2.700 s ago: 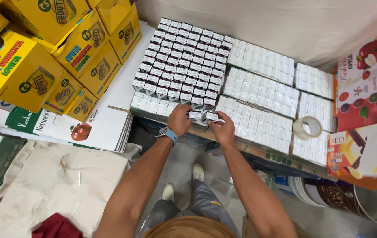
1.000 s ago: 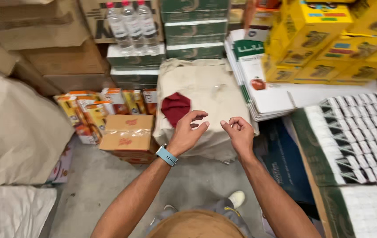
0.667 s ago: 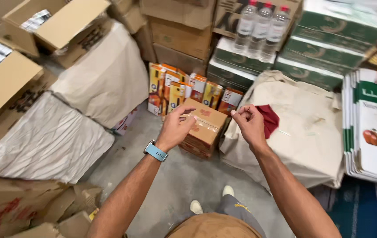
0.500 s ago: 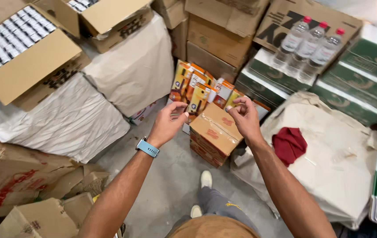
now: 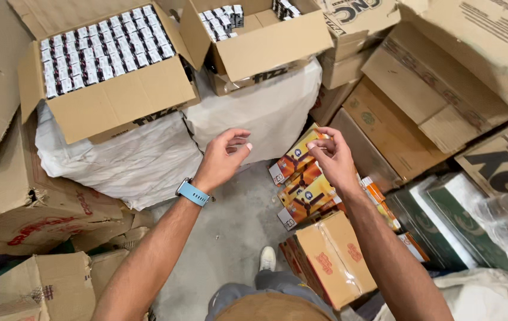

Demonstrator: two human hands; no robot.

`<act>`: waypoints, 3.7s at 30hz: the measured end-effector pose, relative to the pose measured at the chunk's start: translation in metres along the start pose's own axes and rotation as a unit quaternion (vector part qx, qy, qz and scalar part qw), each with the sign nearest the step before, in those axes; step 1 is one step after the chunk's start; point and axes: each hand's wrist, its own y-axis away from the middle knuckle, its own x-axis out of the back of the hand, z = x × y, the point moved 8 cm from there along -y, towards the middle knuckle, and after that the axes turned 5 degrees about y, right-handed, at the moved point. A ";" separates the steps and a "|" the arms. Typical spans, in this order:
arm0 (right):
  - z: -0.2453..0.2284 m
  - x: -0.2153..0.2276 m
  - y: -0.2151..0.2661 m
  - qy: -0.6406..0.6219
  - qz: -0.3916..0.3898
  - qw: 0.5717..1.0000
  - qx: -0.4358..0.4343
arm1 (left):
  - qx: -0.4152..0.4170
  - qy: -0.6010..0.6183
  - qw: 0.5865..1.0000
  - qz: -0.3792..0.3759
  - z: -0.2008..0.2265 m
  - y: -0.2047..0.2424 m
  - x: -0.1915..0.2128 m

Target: The person repeatedly picks up small rectangular boxes from a cardboard carton and places them in neat rows on a nearby surface. The person handles the boxes by hand, arranging them in a grid pattern. The process is repeated multiple times throughout the video.

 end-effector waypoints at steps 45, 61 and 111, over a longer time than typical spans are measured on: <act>-0.002 -0.121 -0.678 0.484 -0.094 0.870 0.034 | 0.326 0.196 0.920 0.093 -0.232 -0.651 -0.075; -0.008 -0.170 -0.731 0.670 -0.104 0.727 0.106 | 0.306 0.123 0.939 0.098 -0.170 -0.639 -0.080; -0.022 0.034 -0.046 -0.318 0.377 0.865 -0.097 | 0.205 0.344 0.848 -0.348 0.024 -0.248 -0.163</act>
